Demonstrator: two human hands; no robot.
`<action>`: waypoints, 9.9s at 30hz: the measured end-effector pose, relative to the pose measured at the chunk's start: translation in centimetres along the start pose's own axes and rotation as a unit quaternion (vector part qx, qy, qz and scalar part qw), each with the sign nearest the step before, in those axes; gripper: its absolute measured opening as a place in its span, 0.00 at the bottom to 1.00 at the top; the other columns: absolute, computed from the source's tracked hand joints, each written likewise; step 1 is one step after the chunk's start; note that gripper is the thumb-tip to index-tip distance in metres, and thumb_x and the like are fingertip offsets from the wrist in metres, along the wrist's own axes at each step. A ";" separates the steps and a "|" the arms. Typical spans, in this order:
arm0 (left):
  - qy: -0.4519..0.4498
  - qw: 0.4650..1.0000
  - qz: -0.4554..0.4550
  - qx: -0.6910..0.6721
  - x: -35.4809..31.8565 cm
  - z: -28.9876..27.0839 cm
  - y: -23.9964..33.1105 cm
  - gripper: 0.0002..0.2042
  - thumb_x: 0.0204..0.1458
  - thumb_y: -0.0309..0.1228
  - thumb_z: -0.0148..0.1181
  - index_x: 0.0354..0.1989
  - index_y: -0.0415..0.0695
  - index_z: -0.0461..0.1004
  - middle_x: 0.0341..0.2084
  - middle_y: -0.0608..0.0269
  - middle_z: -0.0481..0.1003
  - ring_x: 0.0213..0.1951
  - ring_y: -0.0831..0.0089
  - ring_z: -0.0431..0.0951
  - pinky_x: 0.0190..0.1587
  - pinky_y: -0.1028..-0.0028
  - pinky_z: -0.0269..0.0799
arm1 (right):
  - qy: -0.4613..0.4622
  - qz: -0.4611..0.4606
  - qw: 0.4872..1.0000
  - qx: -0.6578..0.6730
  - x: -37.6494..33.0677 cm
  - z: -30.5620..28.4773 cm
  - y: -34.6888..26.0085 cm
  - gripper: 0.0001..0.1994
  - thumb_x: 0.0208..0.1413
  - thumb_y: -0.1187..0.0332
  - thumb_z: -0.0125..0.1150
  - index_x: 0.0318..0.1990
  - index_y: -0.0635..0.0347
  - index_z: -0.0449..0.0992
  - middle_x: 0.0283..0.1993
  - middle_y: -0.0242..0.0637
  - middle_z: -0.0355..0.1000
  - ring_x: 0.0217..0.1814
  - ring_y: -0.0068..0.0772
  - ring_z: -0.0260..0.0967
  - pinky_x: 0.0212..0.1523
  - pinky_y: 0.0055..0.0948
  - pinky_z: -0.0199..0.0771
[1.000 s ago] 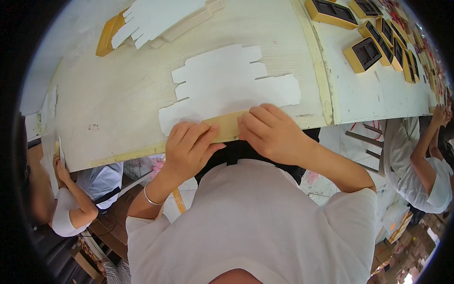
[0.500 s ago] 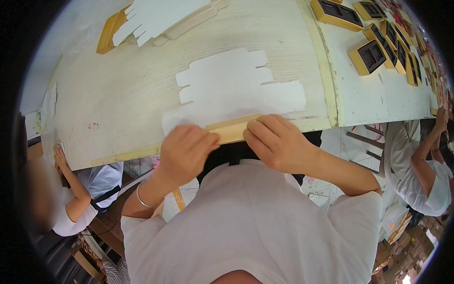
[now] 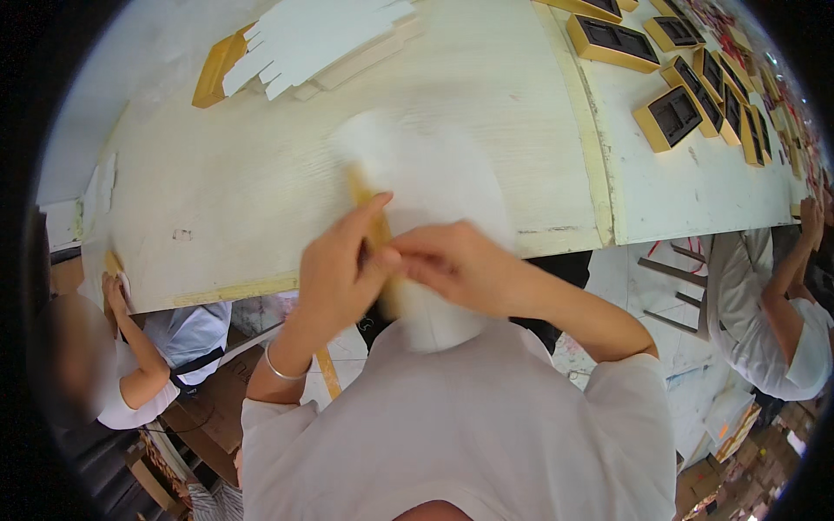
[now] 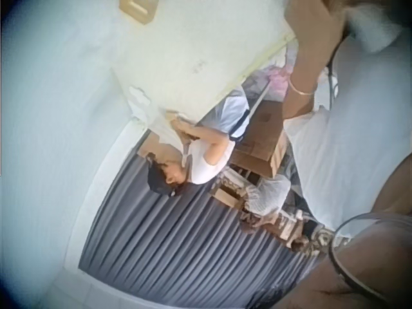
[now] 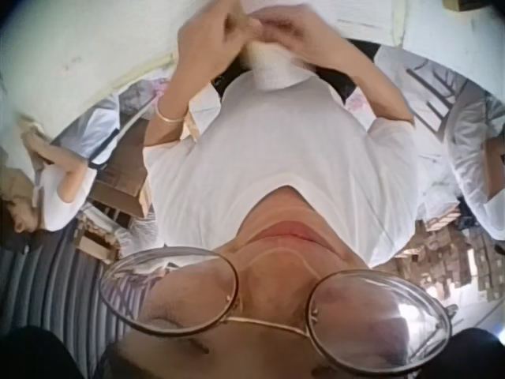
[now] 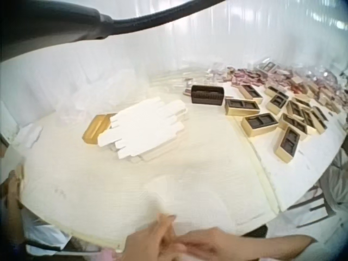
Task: The person folds white cardboard pieces into rectangular frames and inserts black rectangular inserts into them. The person repeatedly picks up flat cardboard, folds it into a frame, places an insert inside, and sets the completed unit aside on the table.
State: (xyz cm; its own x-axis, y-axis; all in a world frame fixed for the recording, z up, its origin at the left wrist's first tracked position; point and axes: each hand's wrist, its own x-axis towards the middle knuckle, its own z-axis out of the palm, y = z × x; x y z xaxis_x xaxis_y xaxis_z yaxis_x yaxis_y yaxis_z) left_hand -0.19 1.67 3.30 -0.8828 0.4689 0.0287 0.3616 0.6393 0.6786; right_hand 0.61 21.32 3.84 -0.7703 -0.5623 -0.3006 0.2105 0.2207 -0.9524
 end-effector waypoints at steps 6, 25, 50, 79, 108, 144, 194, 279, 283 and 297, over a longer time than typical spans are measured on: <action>-0.041 0.996 0.054 0.057 3.3 -1.9 -2.1 0.16 0.51 0.23 0.55 0.49 0.46 0.69 0.33 0.56 0.72 0.33 0.54 0.73 0.35 0.64 0.69 | 0.095 -0.303 0.836 -0.447 -2.9 -3.9 2.9 0.24 0.46 0.67 0.64 0.54 0.59 0.71 0.60 0.45 0.64 0.61 0.48 0.61 0.60 0.46 0.61; -0.013 0.954 0.233 0.187 -1.4 -0.1 -0.7 0.13 0.41 0.30 0.65 0.37 0.42 0.75 0.37 0.60 0.71 0.40 0.63 0.70 0.42 0.65 0.66 | 0.200 -0.246 0.787 -0.528 -0.7 -0.9 2.9 0.09 0.45 0.72 0.61 0.36 0.58 0.72 0.36 0.39 0.68 0.39 0.38 0.66 0.38 0.34 0.63; -0.069 0.993 0.014 -0.096 3.8 -2.1 -2.0 0.23 0.43 0.15 0.52 0.50 0.48 0.68 0.56 0.56 0.60 0.29 0.60 0.71 0.33 0.65 0.69 | 0.083 -0.293 0.665 -0.681 2.2 -3.4 0.0 0.07 0.45 0.71 0.57 0.33 0.56 0.72 0.37 0.34 0.66 0.37 0.33 0.67 0.39 0.29 0.65; -0.006 0.989 0.121 -0.080 1.7 1.5 -1.7 0.05 0.46 0.24 0.63 0.27 0.41 0.72 0.21 0.64 0.71 0.24 0.68 0.70 0.26 0.73 0.67 | 0.064 -0.237 0.920 -0.306 -0.7 -2.1 1.7 0.21 0.41 0.83 0.62 0.46 0.63 0.68 0.52 0.45 0.66 0.47 0.43 0.68 0.43 0.32 0.70; 0.037 0.990 0.134 0.014 0.7 2.1 -0.9 0.05 0.46 0.21 0.60 0.32 0.37 0.74 0.30 0.55 0.71 0.30 0.55 0.73 0.31 0.65 0.70 | 0.125 -0.232 0.845 -0.465 0.6 0.1 2.8 0.11 0.38 0.74 0.61 0.33 0.64 0.72 0.32 0.38 0.64 0.35 0.39 0.66 0.34 0.33 0.65; -0.022 0.929 0.244 0.279 7.4 -2.7 0.3 0.28 0.40 0.16 0.57 0.54 0.51 0.69 0.56 0.60 0.66 0.56 0.60 0.64 0.58 0.55 0.58 | 0.084 -0.342 0.758 -0.548 -1.2 -8.7 2.6 0.23 0.45 0.71 0.64 0.52 0.61 0.70 0.63 0.48 0.60 0.57 0.49 0.64 0.53 0.42 0.67; 0.058 0.989 0.092 -0.098 2.1 1.5 -1.3 0.12 0.52 0.20 0.56 0.45 0.39 0.68 0.45 0.55 0.67 0.31 0.70 0.72 0.31 0.73 0.70 | 0.266 -0.318 0.802 -0.430 1.7 -0.3 3.2 0.13 0.45 0.80 0.59 0.41 0.65 0.74 0.44 0.40 0.66 0.30 0.33 0.65 0.30 0.30 0.68; -0.051 0.952 0.207 0.219 5.9 -0.4 -1.4 0.40 0.39 0.45 0.67 0.64 0.47 0.59 0.52 0.58 0.64 0.45 0.62 0.66 0.49 0.66 0.60 | 0.107 -0.314 0.706 -0.625 -1.8 -6.1 2.9 0.19 0.50 0.67 0.55 0.48 0.71 0.73 0.59 0.53 0.65 0.65 0.49 0.60 0.65 0.47 0.57; 0.033 0.949 0.210 0.234 8.0 -0.5 0.0 0.40 0.44 0.49 0.63 0.65 0.47 0.57 0.60 0.53 0.59 0.56 0.58 0.62 0.57 0.59 0.55 | 0.225 -0.300 0.708 -0.599 -4.2 -12.3 4.8 0.14 0.45 0.76 0.57 0.41 0.72 0.74 0.53 0.52 0.70 0.60 0.49 0.66 0.59 0.42 0.68; 0.265 0.893 0.185 0.312 13.1 -7.5 -5.8 0.05 0.40 0.23 0.63 0.28 0.44 0.78 0.27 0.67 0.78 0.32 0.68 0.78 0.28 0.73 0.73 | 0.360 -0.246 0.685 -0.584 -3.0 -14.3 1.4 0.22 0.44 0.75 0.65 0.51 0.62 0.73 0.58 0.47 0.66 0.57 0.49 0.65 0.56 0.38 0.67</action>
State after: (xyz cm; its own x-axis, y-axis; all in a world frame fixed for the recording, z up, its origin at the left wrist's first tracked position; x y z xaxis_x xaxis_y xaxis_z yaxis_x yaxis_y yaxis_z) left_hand -16.13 -0.45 5.30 -0.6261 0.4708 0.6216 0.6096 0.7926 0.0137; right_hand -5.37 34.73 4.15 -0.7605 -0.3514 0.5460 -0.4823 0.8687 -0.1126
